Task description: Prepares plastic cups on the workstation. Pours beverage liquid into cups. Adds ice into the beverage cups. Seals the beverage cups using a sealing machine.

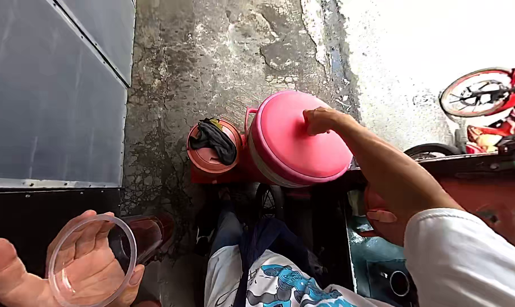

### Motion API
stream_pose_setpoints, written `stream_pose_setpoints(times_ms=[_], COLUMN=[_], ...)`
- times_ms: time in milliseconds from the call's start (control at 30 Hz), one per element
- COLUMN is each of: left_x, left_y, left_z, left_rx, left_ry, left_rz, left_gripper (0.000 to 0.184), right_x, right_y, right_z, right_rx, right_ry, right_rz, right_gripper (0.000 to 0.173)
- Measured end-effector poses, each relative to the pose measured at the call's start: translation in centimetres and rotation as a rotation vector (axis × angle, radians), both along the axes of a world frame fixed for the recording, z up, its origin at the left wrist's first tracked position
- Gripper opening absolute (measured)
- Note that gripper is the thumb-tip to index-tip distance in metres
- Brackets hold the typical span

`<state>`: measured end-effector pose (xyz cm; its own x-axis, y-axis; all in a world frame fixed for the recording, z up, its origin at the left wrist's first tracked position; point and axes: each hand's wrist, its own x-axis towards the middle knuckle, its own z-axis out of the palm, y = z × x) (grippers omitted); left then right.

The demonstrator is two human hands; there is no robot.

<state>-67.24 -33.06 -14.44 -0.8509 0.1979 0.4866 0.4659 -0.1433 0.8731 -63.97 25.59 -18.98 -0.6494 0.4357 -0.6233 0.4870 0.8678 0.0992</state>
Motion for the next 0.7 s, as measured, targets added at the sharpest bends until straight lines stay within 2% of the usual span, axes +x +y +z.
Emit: stream_pose_setpoints(times_ms=[67,133,200,267,367,467,533,600,700], left_x=[-1.9,-3.7,-5.8,-7.5,-9.4,-10.7,-11.2,-11.3,-10.8], left_y=[2.3,4.8,7.2,9.8,14.5,18.4,20.8,23.0,25.6], left_z=[0.1,-0.1,-0.9,-1.8,-2.1,-2.0,-2.1,-2.3,-2.9], left_rx=[0.008,0.012,0.006,0.015,0.015,-0.013,-0.036,-0.05,-0.053], left_ry=[-0.019,-0.023,0.014,0.04,0.063,0.044,0.024,0.006,-0.001], left_rz=[-0.015,-0.04,-0.083,-0.127,-0.191,-0.277,-0.331,-0.381,-0.419], left_gripper=[0.127,0.13,0.129,0.126,0.122,0.118,0.117,0.117,0.115], right_x=[-1.0,-0.5,-0.3,-1.2,-3.7,-5.6,-7.3,-8.3,-5.2], right_y=[0.8,1.3,1.1,-0.1,-1.1,-1.2,-0.7,-0.2,0.3], right_z=[6.1,11.2,13.1,10.1,-1.1,-10.8,-14.0,-15.2,-16.2], right_rx=[-0.08,-0.147,-0.169,-0.17,-0.183,-0.16,-0.155,-0.147,-0.136], right_ry=[0.132,0.397,0.715,1.043,1.41,1.392,1.316,1.267,1.292], right_rz=[-0.094,-0.186,-0.289,-0.404,-0.497,-0.611,-0.673,-0.695,-0.597], right_gripper=[0.034,0.04,0.054,0.066,0.081,0.073,0.07,0.07,0.078])
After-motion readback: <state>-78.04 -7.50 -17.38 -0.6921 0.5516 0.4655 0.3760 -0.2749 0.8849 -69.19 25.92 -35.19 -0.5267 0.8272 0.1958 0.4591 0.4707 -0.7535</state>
